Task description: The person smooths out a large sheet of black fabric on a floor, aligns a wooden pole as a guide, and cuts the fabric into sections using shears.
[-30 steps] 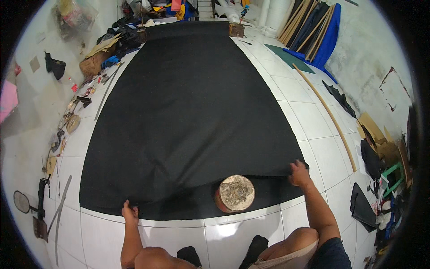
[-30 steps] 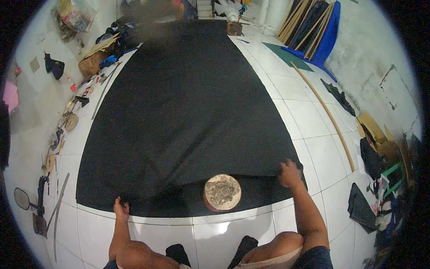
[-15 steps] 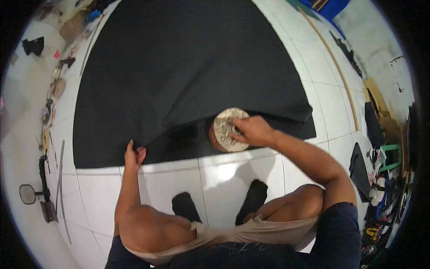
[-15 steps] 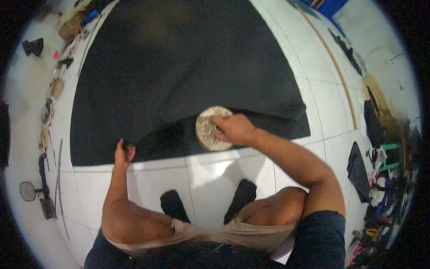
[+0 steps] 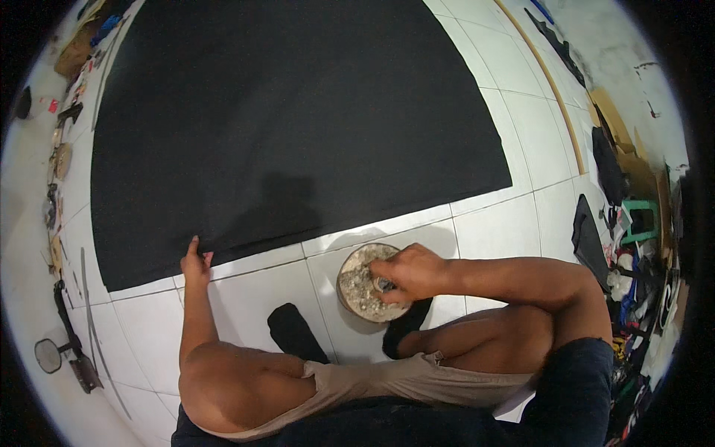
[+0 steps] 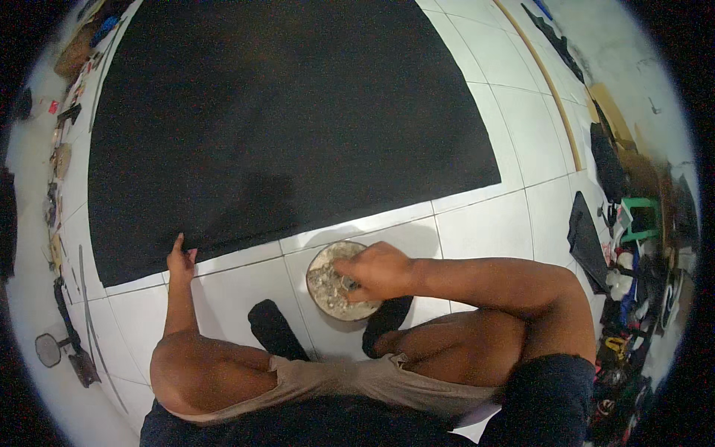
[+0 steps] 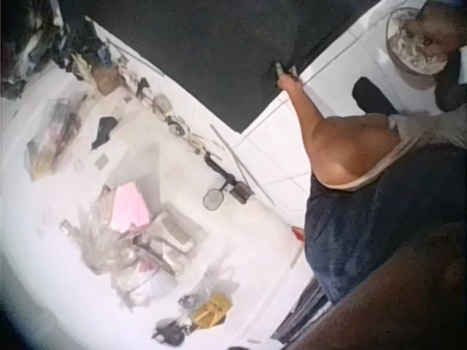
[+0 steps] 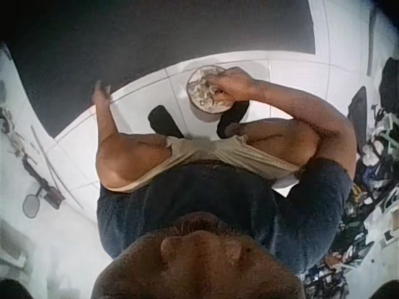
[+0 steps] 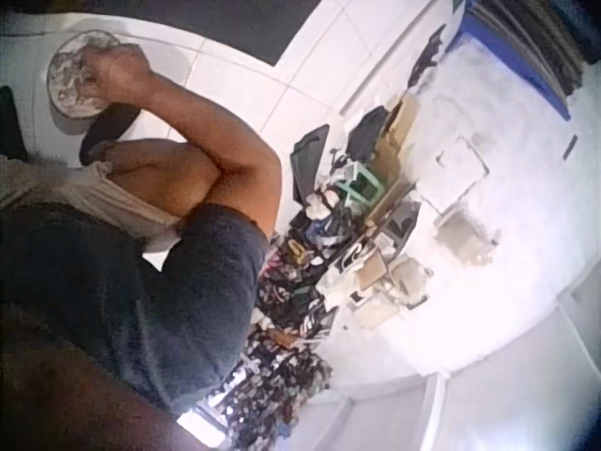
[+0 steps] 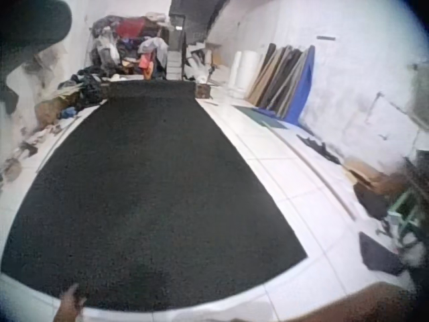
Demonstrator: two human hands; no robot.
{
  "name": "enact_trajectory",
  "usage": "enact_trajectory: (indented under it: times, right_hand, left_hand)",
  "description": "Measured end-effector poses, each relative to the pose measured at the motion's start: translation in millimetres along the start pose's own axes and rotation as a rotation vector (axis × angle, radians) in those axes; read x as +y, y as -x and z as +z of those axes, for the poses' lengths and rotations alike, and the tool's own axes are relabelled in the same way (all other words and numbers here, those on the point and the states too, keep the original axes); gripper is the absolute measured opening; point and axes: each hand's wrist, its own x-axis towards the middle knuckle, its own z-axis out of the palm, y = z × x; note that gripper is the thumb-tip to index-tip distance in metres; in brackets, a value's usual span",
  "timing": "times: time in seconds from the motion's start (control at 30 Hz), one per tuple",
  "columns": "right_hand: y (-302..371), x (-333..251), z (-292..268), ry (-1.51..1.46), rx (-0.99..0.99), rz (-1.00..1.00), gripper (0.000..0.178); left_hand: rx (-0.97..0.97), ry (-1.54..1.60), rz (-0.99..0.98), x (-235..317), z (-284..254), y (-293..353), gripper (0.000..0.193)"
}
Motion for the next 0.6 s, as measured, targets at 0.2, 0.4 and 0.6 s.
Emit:
enact_trajectory:
  times: [0.2, 0.4, 0.6]
  right_hand:
    - [-18, -2, -11, -0.152, -0.241, 0.077, 0.053]
    - [-3, 124, -73, -0.364, 0.085, 0.543, 0.054]
    - [158, 279, -61, -0.066, 0.463, 1.518, 0.077]
  left_hand:
    - [-0.031, 0.097, -0.046, -1, -28, -29, 0.051]
    - [-0.122, -0.07, -0.064, 7, -42, -17, 0.045]
    - [-0.039, -0.032, -0.106, 0, -43, -16, 0.033]
